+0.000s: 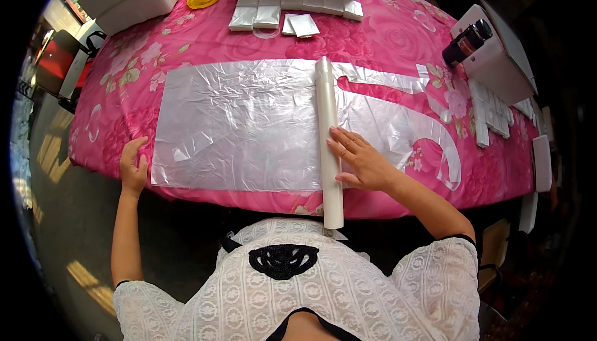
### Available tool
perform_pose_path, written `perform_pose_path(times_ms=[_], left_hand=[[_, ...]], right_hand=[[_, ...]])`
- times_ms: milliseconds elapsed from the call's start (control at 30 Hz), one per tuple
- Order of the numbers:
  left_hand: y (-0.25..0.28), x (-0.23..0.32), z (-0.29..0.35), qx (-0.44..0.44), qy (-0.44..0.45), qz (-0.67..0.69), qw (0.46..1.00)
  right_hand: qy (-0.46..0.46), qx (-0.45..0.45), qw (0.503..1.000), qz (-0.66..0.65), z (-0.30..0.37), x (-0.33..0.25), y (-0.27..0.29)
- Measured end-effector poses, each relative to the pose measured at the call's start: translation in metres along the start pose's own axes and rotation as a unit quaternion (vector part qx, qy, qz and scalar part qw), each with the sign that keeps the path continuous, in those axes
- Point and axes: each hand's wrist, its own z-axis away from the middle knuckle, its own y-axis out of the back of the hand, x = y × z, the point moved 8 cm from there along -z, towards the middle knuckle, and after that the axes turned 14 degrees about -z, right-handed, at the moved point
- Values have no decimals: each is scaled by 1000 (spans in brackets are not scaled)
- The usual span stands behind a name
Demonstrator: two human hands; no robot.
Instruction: The person wraps small white rectangular items in clear plastic film. They unroll the film, place an item on it, fold the film over the item, and roll it tightly to create a sealed package. The wrapped items are placed in a pile on the table.
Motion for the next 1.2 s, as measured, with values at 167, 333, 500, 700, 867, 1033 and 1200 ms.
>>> perform_pose_path(times_ms=[167, 333, 500, 700, 867, 1033, 1200], left_hand=[[13, -18, 16, 35, 80, 52, 995], [-15, 38, 20, -18, 110, 141, 984], [-27, 67, 55, -58, 114, 166, 978], [-34, 58, 105, -41, 301, 327, 895], [-34, 66, 127, -94, 323, 222, 915], [-38, 65, 120, -149, 363, 148, 908], [-69, 88, 135, -189, 439, 514, 712]], right_hand=[[105, -48, 991, -68, -53, -43, -40], [229, -159, 907, -315, -108, -151, -67], [228, -20, 951, -207, -157, -124, -45], [261, -8, 965, -26, -203, -102, -92], [241, -45, 968, -60, -262, -144, -139], [173, -12, 982, -78, -288, -170, -157], [31, 198, 942, -268, -266, -140, -134]])
